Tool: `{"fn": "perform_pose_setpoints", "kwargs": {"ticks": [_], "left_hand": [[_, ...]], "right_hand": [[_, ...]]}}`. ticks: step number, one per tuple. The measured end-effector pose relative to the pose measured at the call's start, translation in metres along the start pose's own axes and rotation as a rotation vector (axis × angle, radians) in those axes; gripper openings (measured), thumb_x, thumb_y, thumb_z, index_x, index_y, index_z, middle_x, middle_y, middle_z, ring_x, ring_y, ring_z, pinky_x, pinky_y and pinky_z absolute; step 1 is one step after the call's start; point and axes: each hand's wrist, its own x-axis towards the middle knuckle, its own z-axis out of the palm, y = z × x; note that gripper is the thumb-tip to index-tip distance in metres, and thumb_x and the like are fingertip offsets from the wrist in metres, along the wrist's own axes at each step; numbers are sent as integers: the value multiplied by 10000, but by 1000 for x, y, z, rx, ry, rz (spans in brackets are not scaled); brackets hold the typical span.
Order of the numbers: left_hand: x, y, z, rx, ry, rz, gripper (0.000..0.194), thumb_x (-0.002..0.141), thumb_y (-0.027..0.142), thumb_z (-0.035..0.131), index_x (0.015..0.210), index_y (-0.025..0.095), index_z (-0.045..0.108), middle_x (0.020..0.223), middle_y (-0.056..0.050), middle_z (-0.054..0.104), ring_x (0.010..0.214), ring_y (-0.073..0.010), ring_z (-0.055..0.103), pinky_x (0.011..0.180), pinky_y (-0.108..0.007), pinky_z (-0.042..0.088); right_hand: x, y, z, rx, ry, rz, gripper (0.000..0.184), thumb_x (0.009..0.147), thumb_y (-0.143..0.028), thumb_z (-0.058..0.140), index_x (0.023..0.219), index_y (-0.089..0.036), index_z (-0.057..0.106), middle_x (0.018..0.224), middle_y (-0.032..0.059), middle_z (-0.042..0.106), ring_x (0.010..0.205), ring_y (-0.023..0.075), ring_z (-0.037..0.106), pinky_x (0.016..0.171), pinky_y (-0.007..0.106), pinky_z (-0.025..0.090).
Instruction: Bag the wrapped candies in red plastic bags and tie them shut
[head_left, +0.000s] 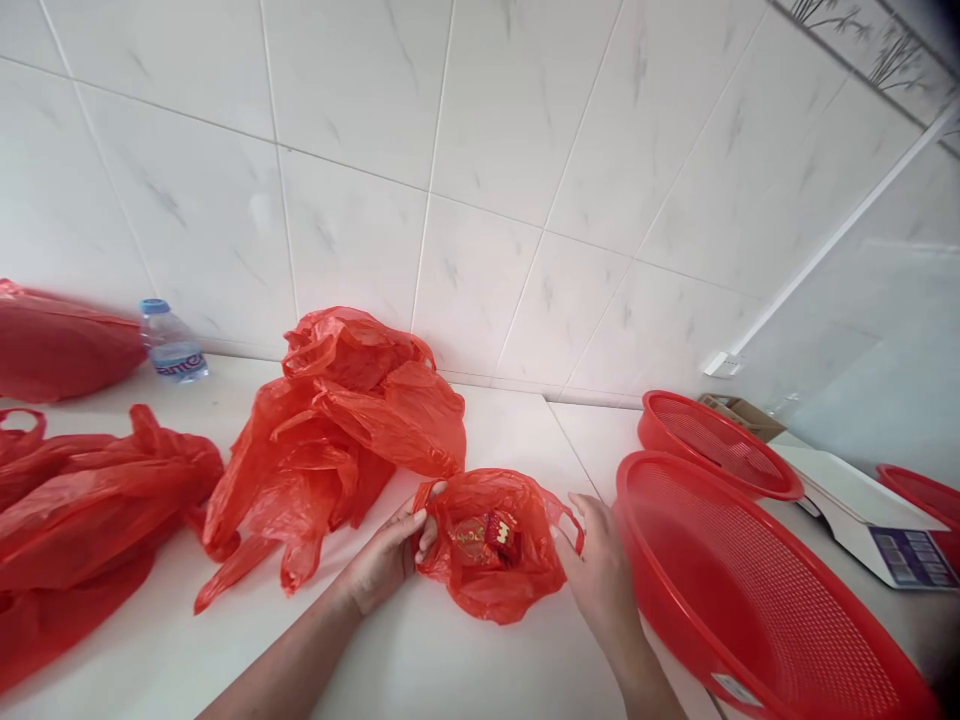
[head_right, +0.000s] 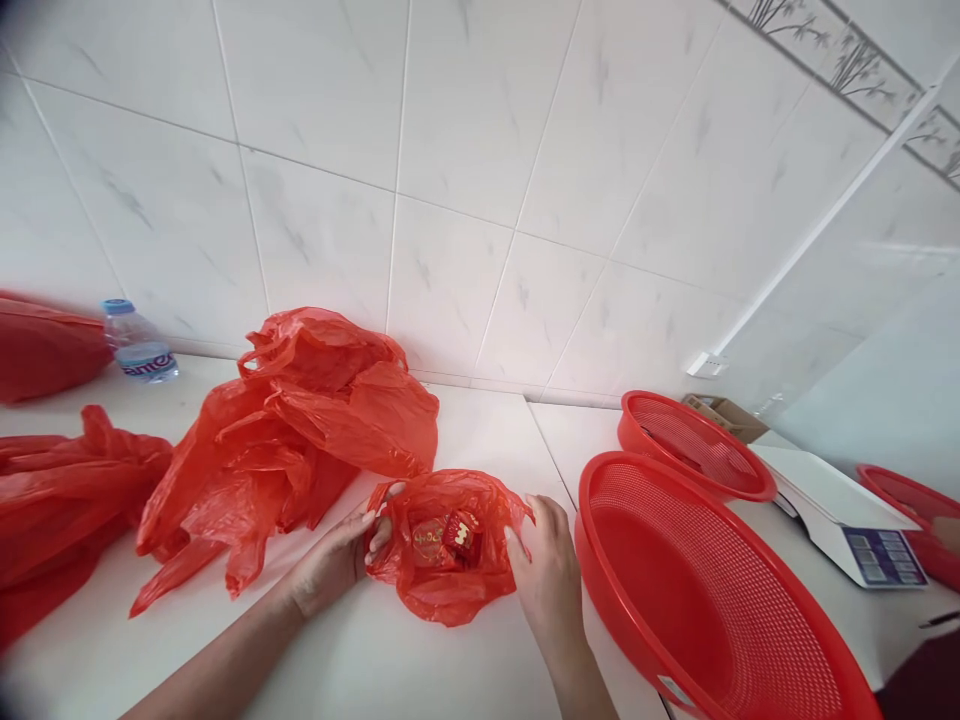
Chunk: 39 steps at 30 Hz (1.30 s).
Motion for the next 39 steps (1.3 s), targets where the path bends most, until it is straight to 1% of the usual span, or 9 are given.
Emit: {"fn": "perform_pose_setpoints", "kwargs": {"ticks": [3, 7, 10, 12, 21, 26, 31, 34, 39], "left_hand": [[0, -1, 1, 11, 3, -2, 519, 881, 362, 509, 1369, 242, 380, 630, 43, 417, 527, -86, 355, 556, -220, 295], [0, 7, 12, 148, 166, -5, 510, 817, 393, 590, 1272, 192, 476, 617, 53, 422, 511, -80, 357, 533, -209, 297], [1, 26, 31, 275, 318, 16, 448, 782, 365, 632, 1170, 167, 527, 605, 60, 426, 510, -80, 375, 513, -201, 301], [2, 47, 49, 314, 322, 64, 407, 777, 343, 643, 1131, 171, 541, 608, 60, 439, 523, -85, 396, 520, -205, 322], [-28, 126, 138, 780, 258, 508, 415, 823, 332, 597, 1216, 227, 520, 700, 45, 457, 631, -98, 438, 618, -216, 406], [-37, 124, 145, 1158, 391, 598, 92, 857, 282, 501, 869, 202, 546, 690, 42, 381, 633, -108, 405, 571, -211, 356], [-41, 127, 149, 1456, 387, 593, 115, 875, 239, 428, 766, 214, 454, 677, 47, 393, 587, -105, 370, 542, -214, 327], [-43, 130, 154, 1639, 377, 657, 144, 869, 223, 436, 737, 208, 491, 685, 30, 461, 614, -117, 423, 546, -226, 324], [-40, 128, 159, 1605, 469, 714, 143, 819, 197, 521, 676, 201, 511, 645, 37, 501, 585, -109, 439, 528, -223, 325]], "right_hand": [[-21, 21, 21, -11, 49, 138, 589, 841, -416, 424, 1356, -155, 310, 1372, 173, 395, 1266, 312, 390, 957, 441, 409], [-29, 34, 35, 93, -47, 331, 634, 814, -460, 452, 1355, -155, 324, 1351, 173, 425, 1177, 316, 484, 843, 402, 462], [-14, 28, 27, 213, -125, 330, 324, 796, -465, 494, 969, -202, 571, 1008, 81, 627, 916, 252, 598, 711, 330, 461], [2, 16, 14, 327, -136, 309, 278, 784, -479, 527, 721, -208, 536, 716, 12, 599, 694, 195, 574, 605, 288, 423], [70, -31, -45, 1194, 428, 346, 286, 668, -411, 735, 787, -185, 605, 716, -24, 592, 650, 101, 551, 612, 224, 452], [82, -51, -43, 1415, 236, 364, 303, 662, -396, 747, 831, -188, 605, 949, 63, 690, 863, 171, 631, 673, 257, 501], [90, -74, -34, 1687, 84, 378, 258, 705, -360, 725, 808, -213, 540, 717, -20, 652, 707, 130, 633, 656, 263, 518], [90, -92, -35, 1732, 49, 334, 274, 788, -413, 646, 708, -199, 494, 522, -89, 472, 398, 28, 368, 416, 152, 361], [76, -117, -38, 1653, -75, 191, 404, 887, -565, 400, 899, -207, 587, 415, -86, 377, 354, 44, 188, 346, 178, 178]]}}
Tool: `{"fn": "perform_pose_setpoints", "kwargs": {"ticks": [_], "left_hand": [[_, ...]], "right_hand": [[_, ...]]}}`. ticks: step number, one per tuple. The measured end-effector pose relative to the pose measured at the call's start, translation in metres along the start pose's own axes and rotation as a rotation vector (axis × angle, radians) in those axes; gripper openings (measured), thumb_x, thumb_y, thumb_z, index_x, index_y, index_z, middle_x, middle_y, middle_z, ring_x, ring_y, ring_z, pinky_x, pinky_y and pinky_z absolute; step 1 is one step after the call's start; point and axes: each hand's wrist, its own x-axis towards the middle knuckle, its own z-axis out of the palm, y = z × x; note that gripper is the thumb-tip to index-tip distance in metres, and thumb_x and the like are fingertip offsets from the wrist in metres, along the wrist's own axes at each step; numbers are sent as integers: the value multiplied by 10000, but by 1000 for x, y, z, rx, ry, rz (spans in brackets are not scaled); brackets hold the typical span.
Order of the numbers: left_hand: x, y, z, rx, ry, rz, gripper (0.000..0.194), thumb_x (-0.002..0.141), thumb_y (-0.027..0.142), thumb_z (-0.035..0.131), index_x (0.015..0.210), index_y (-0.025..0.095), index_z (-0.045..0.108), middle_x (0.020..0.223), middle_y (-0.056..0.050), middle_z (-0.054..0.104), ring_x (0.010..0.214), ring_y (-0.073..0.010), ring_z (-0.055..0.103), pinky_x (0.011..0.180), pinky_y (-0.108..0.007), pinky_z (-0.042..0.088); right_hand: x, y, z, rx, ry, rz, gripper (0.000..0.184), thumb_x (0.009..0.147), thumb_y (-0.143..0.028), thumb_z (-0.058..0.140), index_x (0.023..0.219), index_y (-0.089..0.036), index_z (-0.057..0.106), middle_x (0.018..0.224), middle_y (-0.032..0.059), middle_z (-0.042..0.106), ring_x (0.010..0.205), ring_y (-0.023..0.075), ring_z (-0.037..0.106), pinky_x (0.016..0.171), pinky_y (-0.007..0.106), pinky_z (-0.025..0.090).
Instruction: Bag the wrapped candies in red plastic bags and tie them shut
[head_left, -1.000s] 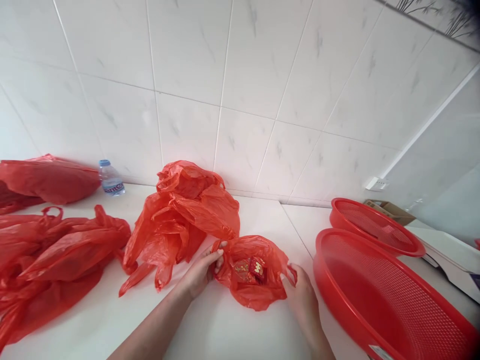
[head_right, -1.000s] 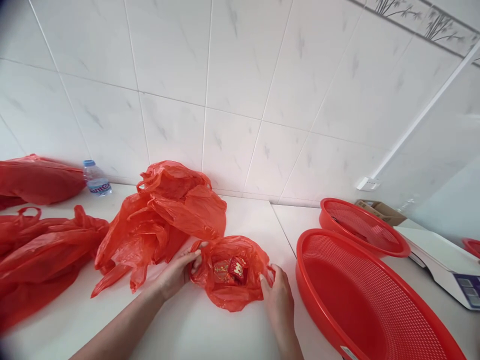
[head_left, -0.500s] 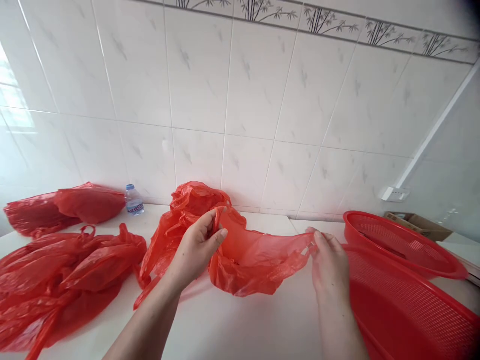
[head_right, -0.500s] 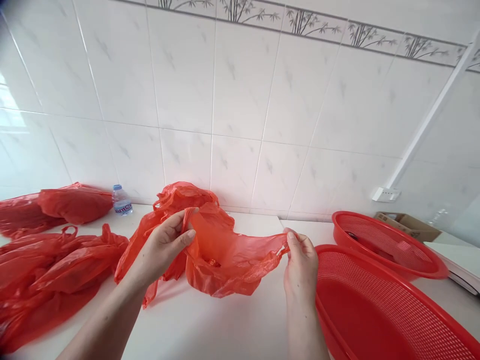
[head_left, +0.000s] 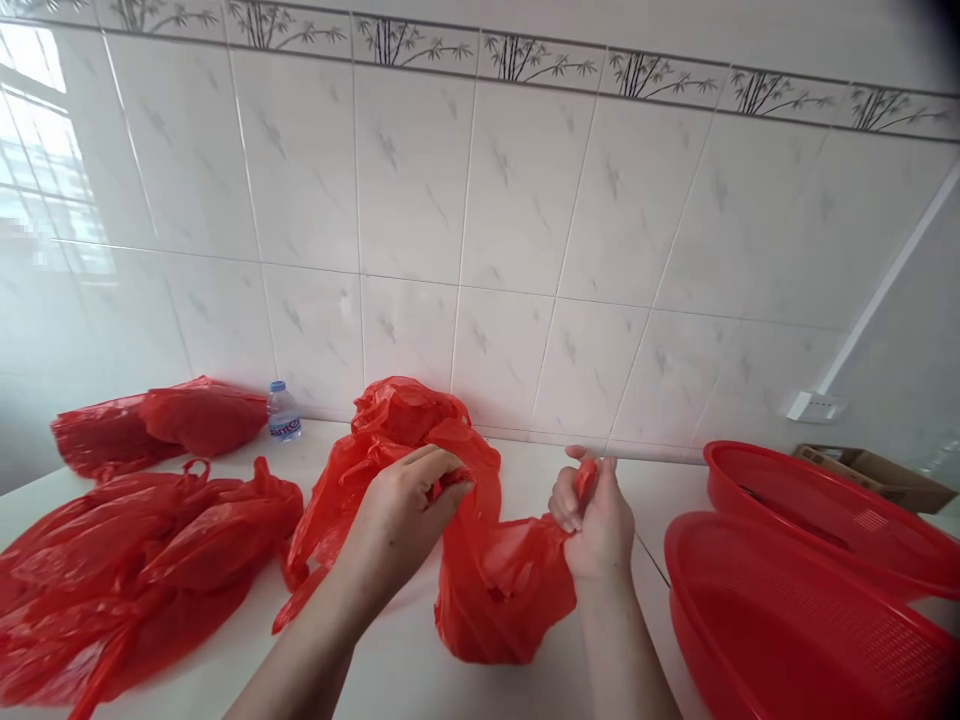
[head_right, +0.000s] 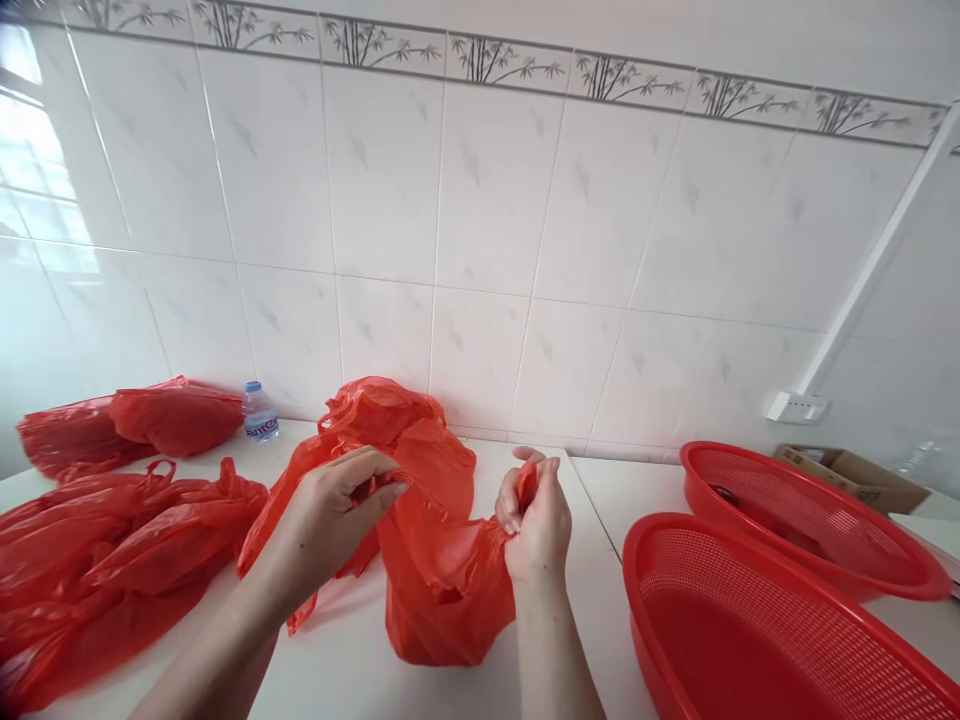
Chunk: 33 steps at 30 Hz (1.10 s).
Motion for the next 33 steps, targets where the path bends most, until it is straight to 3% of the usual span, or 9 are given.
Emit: {"fn": "perform_pose_setpoints", "kwargs": {"ticks": [5, 9, 14, 17, 21, 26, 28, 31, 33], "left_hand": [[-1, -1, 21, -362, 23, -122, 82, 774, 178, 586, 717, 197, 530, 647, 36, 520, 603, -106, 465, 544, -209, 382], [-6, -4, 36, -602, -37, -158, 90, 788, 168, 571, 865, 214, 562, 775, 11, 569, 698, -128, 534, 620, -239, 453], [-18, -13, 45, -329, 56, 37, 220, 799, 170, 597, 1002, 251, 576, 990, -37, 562, 894, -175, 558, 759, -303, 480], [-24, -21, 54, -131, -33, 157, 274, 751, 187, 676, 1007, 259, 609, 968, -43, 559, 879, -188, 540, 758, -314, 471], [-26, -32, 64, -28, -80, 175, 102, 847, 174, 546, 810, 225, 626, 837, -32, 571, 768, -162, 518, 697, -290, 439], [-27, -41, 64, -98, -43, 6, 119, 852, 186, 529, 737, 208, 548, 771, -16, 568, 721, -161, 520, 662, -278, 416], [-27, -40, 64, -163, -45, -24, 33, 824, 234, 595, 818, 217, 568, 804, -16, 583, 755, -172, 534, 689, -283, 424], [-26, -33, 67, -259, -104, 18, 261, 758, 279, 689, 997, 235, 593, 919, -37, 614, 833, -191, 553, 743, -295, 440], [-23, -27, 70, -310, -107, 27, 239, 768, 239, 670, 999, 238, 606, 929, -38, 622, 823, -184, 567, 736, -289, 450]], "right_hand": [[-21, 8, 7, -327, -398, 155, 395, 877, -497, 480, 1148, -220, 553, 507, -69, 453, 407, 61, 364, 410, 184, 297], [-26, 15, 13, -545, -690, 227, 287, 865, -465, 523, 805, -188, 569, 580, -45, 476, 496, 79, 440, 505, 220, 362], [-18, 23, 12, -604, -538, 174, 380, 883, -480, 480, 646, -182, 478, 528, -51, 397, 498, 82, 368, 487, 229, 295], [-15, 27, 8, -551, -466, 175, 384, 888, -469, 470, 631, -185, 459, 532, -56, 355, 497, 81, 328, 471, 228, 271], [-13, 26, 4, -491, -438, 227, 373, 899, -472, 439, 712, -171, 556, 576, -34, 426, 519, 90, 392, 452, 219, 263], [-7, 23, -3, -523, -450, 246, 412, 912, -491, 397, 1048, -177, 626, 534, -31, 479, 488, 96, 396, 431, 210, 262], [-6, 25, -4, -510, -467, 262, 416, 913, -490, 397, 1075, -184, 628, 539, -32, 480, 485, 92, 379, 437, 209, 260], [-8, 28, 0, -479, -455, 243, 398, 904, -485, 423, 1051, -191, 647, 606, -17, 500, 536, 104, 422, 474, 221, 307], [-10, 30, 4, -485, -435, 196, 385, 897, -479, 439, 1042, -195, 654, 637, -12, 494, 562, 113, 425, 508, 235, 341]]}}
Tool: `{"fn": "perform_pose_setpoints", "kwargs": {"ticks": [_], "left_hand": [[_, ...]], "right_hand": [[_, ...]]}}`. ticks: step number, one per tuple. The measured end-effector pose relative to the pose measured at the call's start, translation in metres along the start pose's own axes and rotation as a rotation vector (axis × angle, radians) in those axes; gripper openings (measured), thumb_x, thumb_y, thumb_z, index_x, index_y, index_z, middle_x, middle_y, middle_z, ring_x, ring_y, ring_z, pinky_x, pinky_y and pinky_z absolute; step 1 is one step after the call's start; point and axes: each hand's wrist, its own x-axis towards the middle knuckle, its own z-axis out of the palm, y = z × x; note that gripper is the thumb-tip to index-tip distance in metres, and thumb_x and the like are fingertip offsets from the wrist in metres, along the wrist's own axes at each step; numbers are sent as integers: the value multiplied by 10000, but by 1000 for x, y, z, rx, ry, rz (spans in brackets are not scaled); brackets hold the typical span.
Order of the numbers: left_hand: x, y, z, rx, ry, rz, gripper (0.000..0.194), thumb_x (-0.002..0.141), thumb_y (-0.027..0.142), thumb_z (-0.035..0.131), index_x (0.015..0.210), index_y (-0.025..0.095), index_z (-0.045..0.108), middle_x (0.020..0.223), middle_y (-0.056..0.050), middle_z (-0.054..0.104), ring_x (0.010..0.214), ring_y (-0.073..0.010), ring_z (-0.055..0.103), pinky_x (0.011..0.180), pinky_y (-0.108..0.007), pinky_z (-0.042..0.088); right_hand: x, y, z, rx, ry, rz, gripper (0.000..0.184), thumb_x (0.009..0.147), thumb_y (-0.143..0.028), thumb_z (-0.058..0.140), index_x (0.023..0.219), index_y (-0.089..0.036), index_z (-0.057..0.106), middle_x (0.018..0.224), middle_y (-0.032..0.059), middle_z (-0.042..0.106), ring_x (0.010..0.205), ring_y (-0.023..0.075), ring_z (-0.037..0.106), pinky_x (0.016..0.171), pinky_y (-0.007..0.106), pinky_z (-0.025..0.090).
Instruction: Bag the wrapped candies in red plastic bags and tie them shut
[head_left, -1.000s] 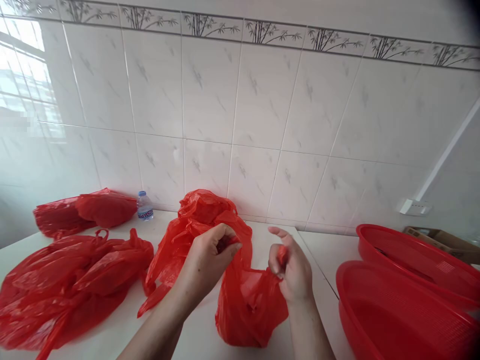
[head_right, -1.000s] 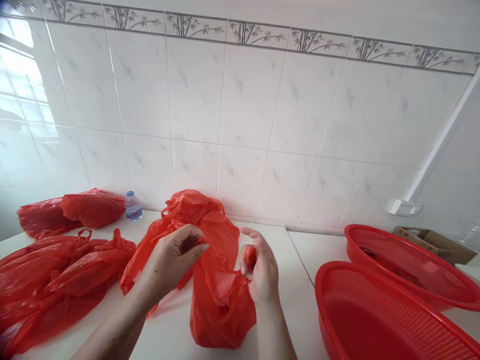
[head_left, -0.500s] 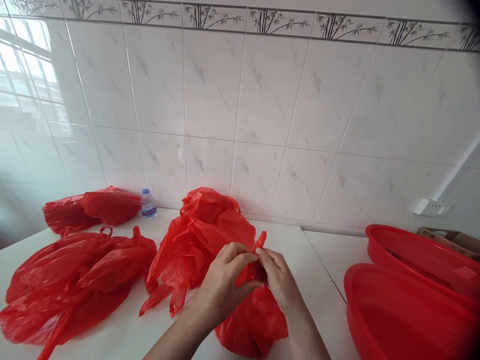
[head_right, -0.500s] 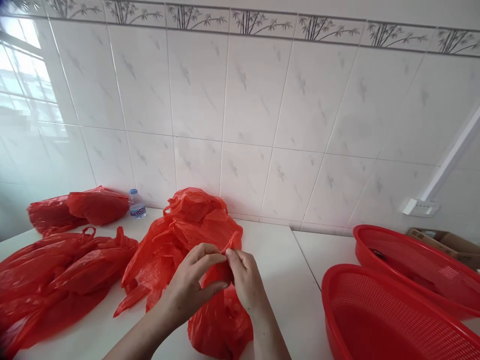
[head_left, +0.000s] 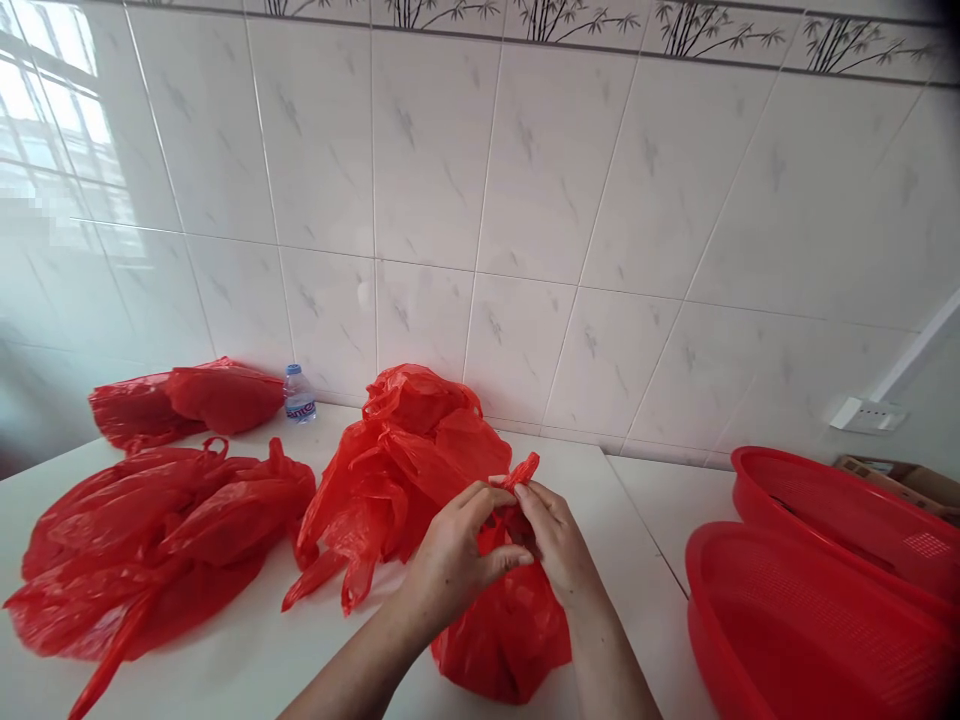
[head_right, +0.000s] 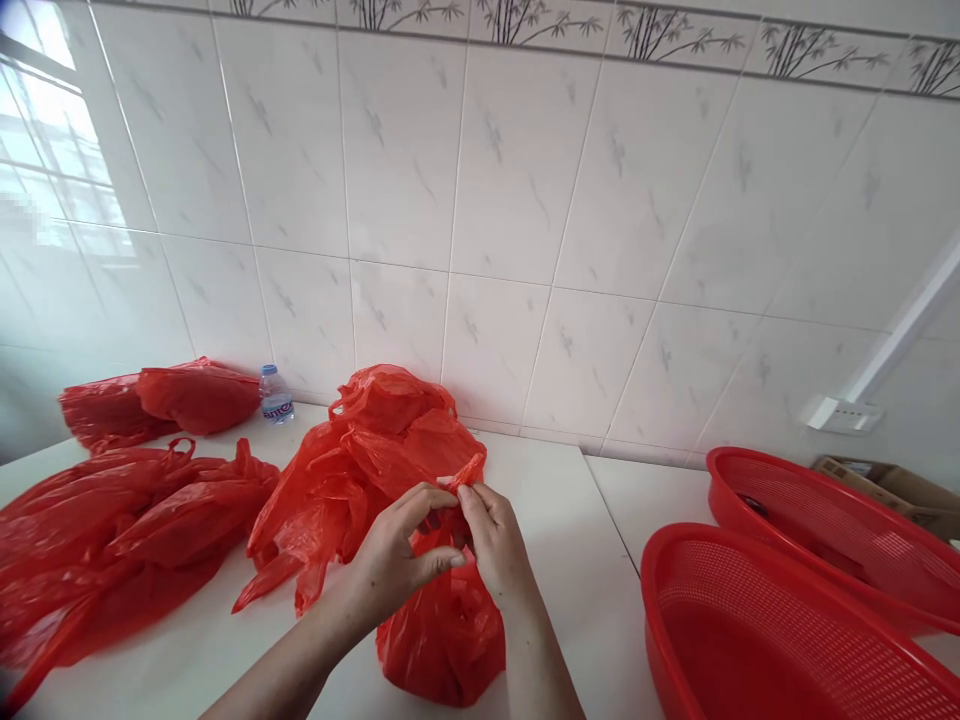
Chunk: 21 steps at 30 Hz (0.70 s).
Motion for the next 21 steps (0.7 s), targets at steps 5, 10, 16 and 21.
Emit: {"fn": "perform_pose_setpoints", "kwargs": {"ticks": [5, 10, 16, 21], "left_hand": [[9, 10, 4, -65, 104, -32, 155, 825, 101, 504, 728, 206, 564, 751, 3, 599, 689, -135, 569, 659, -252, 448], [7, 4, 2, -59, 179, -71, 140, 823, 113, 503, 734, 209, 552, 777, -4, 591, 732, -146, 568, 682, -259, 443], [3, -17, 6, -193, 94, -237, 108, 850, 186, 467, 747, 204, 495, 963, -33, 584, 889, -168, 541, 756, -270, 418], [-2, -25, 9, -162, 64, -326, 111, 833, 233, 481, 727, 210, 458, 678, 47, 472, 634, -125, 417, 582, -233, 327]], "right_hand": [[-3, -4, 4, -44, 76, -104, 396, 907, -467, 425, 1127, -202, 621, 625, -22, 444, 584, 122, 408, 539, 243, 362], [-4, -3, -8, -76, 26, -123, 375, 897, -467, 453, 1114, -219, 631, 621, -36, 426, 541, 105, 366, 527, 242, 335], [0, 2, -21, -161, -224, -62, 400, 902, -455, 403, 840, -204, 709, 683, -15, 470, 593, 108, 403, 605, 256, 365], [4, 13, -20, -282, -112, -17, 160, 763, -230, 568, 917, -236, 611, 811, -19, 556, 748, 134, 516, 693, 264, 432]]}}
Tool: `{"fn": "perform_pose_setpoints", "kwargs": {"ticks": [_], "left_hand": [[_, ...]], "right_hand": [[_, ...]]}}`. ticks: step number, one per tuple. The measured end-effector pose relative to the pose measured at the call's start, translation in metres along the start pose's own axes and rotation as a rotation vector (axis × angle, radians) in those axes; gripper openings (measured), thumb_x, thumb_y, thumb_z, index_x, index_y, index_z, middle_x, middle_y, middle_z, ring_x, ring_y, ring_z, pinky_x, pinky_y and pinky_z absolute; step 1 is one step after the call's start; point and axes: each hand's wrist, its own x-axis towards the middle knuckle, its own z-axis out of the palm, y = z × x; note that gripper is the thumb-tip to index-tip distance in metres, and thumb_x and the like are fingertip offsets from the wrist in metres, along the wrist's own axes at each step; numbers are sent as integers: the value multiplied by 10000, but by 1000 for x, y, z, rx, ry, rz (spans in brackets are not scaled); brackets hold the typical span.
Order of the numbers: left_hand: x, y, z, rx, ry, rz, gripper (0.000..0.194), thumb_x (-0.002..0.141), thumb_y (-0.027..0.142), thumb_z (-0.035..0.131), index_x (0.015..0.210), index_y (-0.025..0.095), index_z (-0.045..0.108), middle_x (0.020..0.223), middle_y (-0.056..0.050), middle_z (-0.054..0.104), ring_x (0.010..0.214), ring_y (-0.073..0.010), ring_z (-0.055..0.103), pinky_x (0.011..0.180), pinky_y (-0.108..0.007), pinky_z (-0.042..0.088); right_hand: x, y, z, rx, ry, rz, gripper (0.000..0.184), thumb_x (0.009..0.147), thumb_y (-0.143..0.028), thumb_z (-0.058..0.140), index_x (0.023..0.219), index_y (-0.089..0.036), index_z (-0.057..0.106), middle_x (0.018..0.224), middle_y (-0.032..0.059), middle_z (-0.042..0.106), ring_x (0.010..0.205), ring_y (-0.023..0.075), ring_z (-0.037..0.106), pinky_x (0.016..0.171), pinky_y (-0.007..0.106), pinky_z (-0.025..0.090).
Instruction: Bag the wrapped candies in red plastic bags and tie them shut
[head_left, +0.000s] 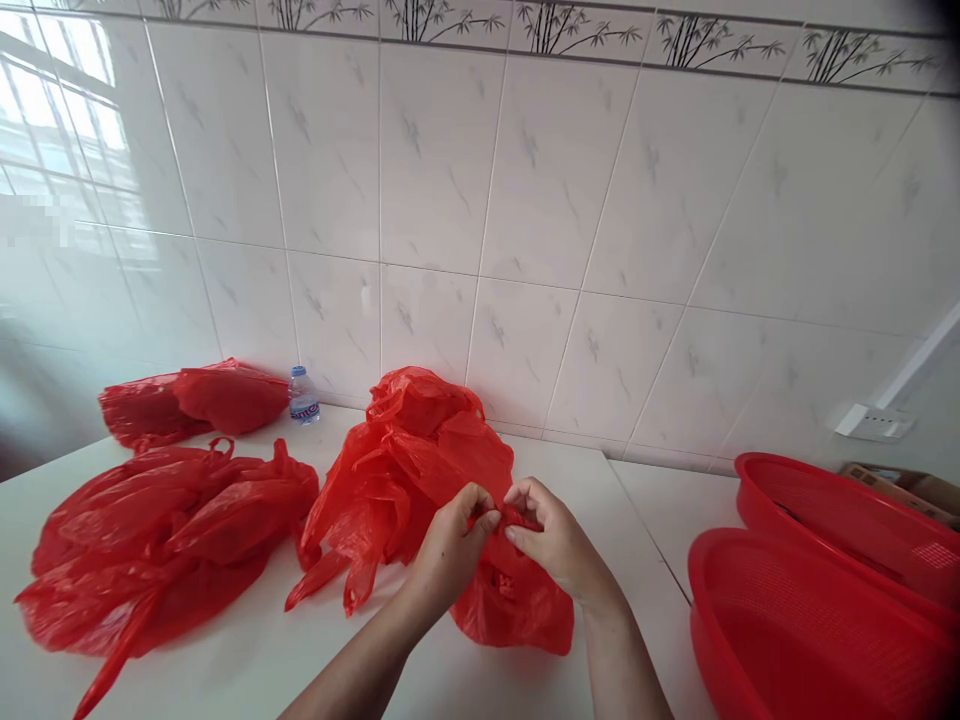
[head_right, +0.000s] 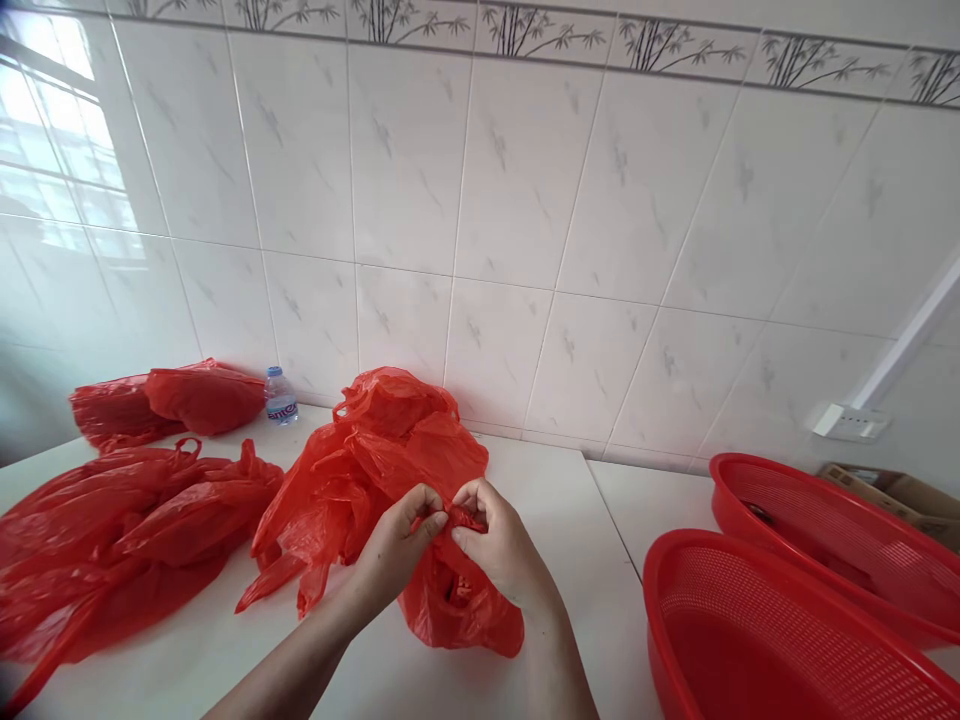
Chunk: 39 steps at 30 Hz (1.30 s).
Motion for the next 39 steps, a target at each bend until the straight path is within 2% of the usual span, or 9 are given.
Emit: {"fn": "perform_pose_setpoints", "kwargs": {"ticks": [4, 9, 12, 16, 22, 25, 30, 35, 39], "left_hand": [[-3, -1, 0, 70, 3, -22, 105, 797, 238, 521, 710, 212, 468, 673, 47, 510, 622, -131, 430, 581, -240, 320], [-6, -9, -3, 209, 28, 6, 118, 772, 221, 553, 675, 215, 488, 679, 25, 569, 679, -166, 498, 602, -259, 336], [-9, -16, -7, 236, 34, 76, 112, 760, 200, 568, 668, 217, 508, 717, 3, 588, 726, -189, 525, 649, -285, 376], [-16, -21, -11, 245, 10, 209, 119, 728, 145, 594, 668, 216, 520, 895, -33, 607, 863, -213, 547, 769, -327, 424], [-24, -28, -8, 356, -67, 211, 153, 746, 93, 553, 687, 211, 475, 805, -8, 572, 741, -172, 518, 668, -288, 437], [-23, -34, -5, 381, -42, 229, 167, 747, 70, 551, 702, 210, 470, 798, 2, 571, 745, -164, 515, 674, -281, 435], [-21, -44, -1, 371, 21, 269, 181, 774, 49, 530, 711, 210, 474, 785, 11, 587, 736, -152, 529, 666, -272, 436], [-20, -46, 1, 352, 0, 493, 186, 820, 49, 502, 711, 200, 489, 821, -8, 646, 770, -155, 569, 700, -286, 457], [-20, -45, 2, 402, -17, 647, 194, 876, 73, 458, 733, 191, 515, 834, -21, 670, 797, -159, 584, 721, -296, 469]], "right_hand": [[5, 9, 5, -117, 143, 89, 208, 770, -245, 528, 959, -251, 614, 753, -23, 576, 639, 132, 530, 621, 278, 453], [-1, 7, 6, -71, 89, 76, 272, 818, -253, 468, 1006, -232, 663, 897, 33, 659, 779, 177, 599, 716, 321, 485], [-10, 10, 4, 43, 90, 59, 282, 846, -356, 510, 1028, -208, 666, 999, 59, 656, 925, 203, 596, 807, 326, 475], [-18, 23, 7, 155, 169, 89, 337, 849, -480, 528, 939, -186, 667, 874, 49, 656, 829, 191, 602, 758, 307, 473], [-18, 37, 20, 228, 65, 126, 314, 846, -474, 548, 955, -199, 652, 873, 47, 652, 801, 177, 595, 731, 299, 473], [-19, 38, 18, 304, 20, 85, 325, 879, -457, 505, 1049, -209, 633, 933, 59, 646, 798, 163, 585, 747, 303, 468], [-23, 39, 13, 365, -169, 154, 461, 780, -297, 673, 1219, -258, 536, 856, 19, 645, 791, 160, 592, 763, 307, 470], [-24, 49, 12, 485, -96, 200, 289, 807, -263, 591, 1089, -205, 616, 640, -16, 591, 540, 99, 512, 579, 236, 418], [-27, 51, 8, 623, -47, 211, 294, 805, -356, 555, 1021, -179, 646, 691, -1, 591, 529, 86, 467, 538, 220, 387]]}}
